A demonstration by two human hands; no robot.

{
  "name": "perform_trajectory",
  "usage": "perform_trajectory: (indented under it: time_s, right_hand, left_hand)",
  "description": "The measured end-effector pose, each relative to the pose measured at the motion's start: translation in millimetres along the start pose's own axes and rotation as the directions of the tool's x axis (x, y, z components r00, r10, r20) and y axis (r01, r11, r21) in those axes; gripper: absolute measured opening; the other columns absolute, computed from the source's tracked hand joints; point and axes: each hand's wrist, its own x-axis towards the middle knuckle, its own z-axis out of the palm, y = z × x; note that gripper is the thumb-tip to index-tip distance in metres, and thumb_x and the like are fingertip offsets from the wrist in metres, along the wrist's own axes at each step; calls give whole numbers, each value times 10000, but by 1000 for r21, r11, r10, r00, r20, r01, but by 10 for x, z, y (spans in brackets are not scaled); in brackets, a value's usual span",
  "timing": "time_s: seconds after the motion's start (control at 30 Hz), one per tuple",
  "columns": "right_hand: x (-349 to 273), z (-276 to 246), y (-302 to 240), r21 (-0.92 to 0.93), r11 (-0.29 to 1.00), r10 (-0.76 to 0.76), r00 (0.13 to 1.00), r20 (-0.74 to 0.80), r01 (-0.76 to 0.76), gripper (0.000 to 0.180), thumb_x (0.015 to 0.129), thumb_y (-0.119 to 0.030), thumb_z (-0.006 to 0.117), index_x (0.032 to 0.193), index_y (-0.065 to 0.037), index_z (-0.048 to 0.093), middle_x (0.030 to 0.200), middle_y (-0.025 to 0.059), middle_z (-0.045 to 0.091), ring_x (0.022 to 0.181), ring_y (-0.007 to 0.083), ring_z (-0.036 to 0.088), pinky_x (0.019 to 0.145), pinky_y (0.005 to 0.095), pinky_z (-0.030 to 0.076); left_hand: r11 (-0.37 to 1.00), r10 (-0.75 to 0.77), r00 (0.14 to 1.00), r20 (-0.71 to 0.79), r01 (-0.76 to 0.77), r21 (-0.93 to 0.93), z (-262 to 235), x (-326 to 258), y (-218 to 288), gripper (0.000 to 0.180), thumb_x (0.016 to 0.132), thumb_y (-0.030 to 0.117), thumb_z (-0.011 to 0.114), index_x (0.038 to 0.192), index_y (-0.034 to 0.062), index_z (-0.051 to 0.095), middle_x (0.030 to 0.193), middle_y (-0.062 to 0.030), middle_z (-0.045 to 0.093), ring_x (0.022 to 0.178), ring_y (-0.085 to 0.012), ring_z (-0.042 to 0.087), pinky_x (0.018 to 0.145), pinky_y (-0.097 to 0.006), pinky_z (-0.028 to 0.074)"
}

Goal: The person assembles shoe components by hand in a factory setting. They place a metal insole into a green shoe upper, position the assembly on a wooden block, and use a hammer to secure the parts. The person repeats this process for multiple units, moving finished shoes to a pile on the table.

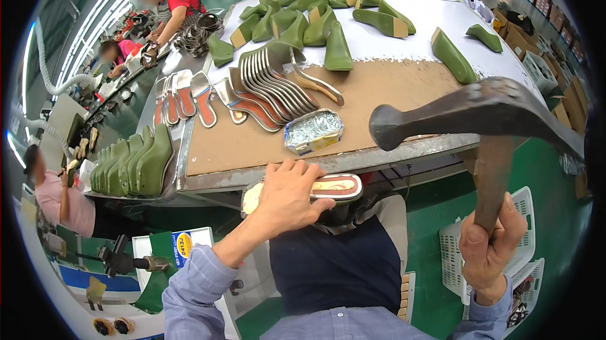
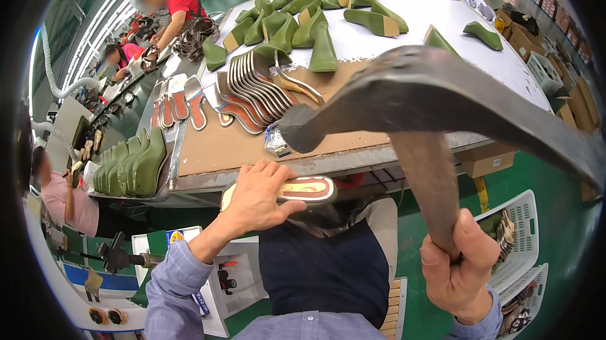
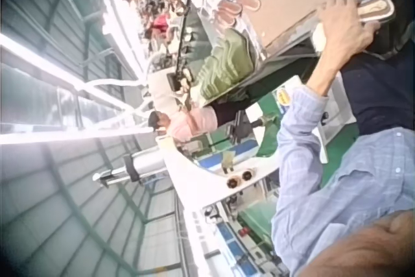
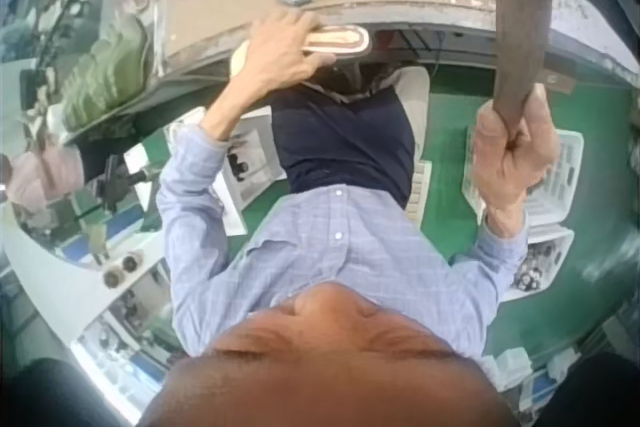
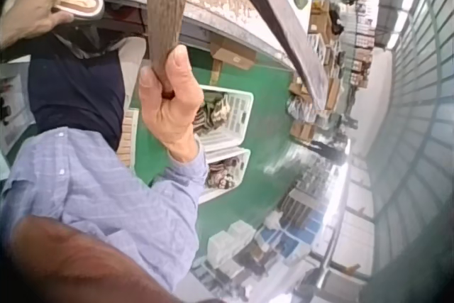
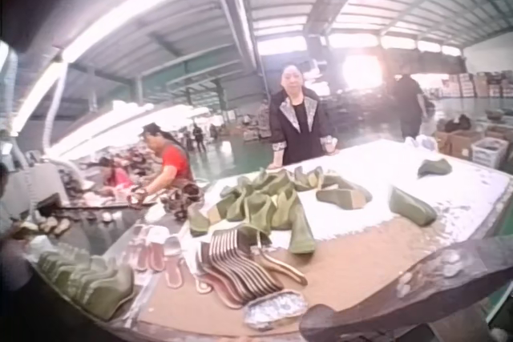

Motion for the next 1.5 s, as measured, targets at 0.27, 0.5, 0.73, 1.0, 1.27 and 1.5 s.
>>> perform_trajectory:
  time_s: [0.27,0.5,0.73,1.0,1.27,1.5]
  right_hand:
    - [374,97,11,-230,973,-4,998,62,18,389,902,-51,719,1282,-56,634,869,170,665,655,279,626,567,373,517]
    - [-153,169,204,-263,953,208,956,204,-151,409,889,-35,722,1283,-106,640,830,183,659,735,354,649,641,437,541]
    - [-121,169,149,-138,975,173,984,-33,-176,461,989,-62,649,1421,-47,490,1122,174,647,825,214,677,662,361,534]
    - [-168,411,220,-416,909,109,954,278,18,419,954,-98,715,1355,-64,599,782,101,602,637,182,618,573,355,515]
    - [-442,563,230,45,857,505,853,131,-514,442,999,-50,644,1419,-57,504,1007,129,709,749,153,652,671,286,532]
    - [-282,571,334,-126,977,187,973,138,-170,466,937,-17,706,1383,-30,570,1062,184,737,859,233,733,763,325,575]
  left_hand:
    - [999,-30,1000,10,30,12,-14,-21,-7,536,795,490,789,1146,110,652,1044,-98,645,1048,-292,597,889,-444,401]
    - [1000,-17,1000,3,17,-6,13,53,19,536,795,488,785,1148,107,653,1060,-101,650,1059,-299,599,894,-445,402]
    - [999,-15,999,-51,14,-35,28,-72,-16,524,805,490,783,1118,88,660,1021,-94,669,1041,-274,610,887,-449,403]
    - [997,-55,998,-19,54,-64,50,-42,-22,548,777,447,812,1152,78,656,1076,-106,680,1080,-300,613,933,-442,394]
    - [980,-95,995,14,96,-176,-44,-19,25,945,742,388,822,1467,-61,415,1226,-199,658,1190,-364,584,1035,-458,378]
    - [961,-103,995,-8,98,-258,11,-64,-64,1100,732,389,823,1533,-110,256,1275,-217,631,1214,-375,568,1060,-470,375]
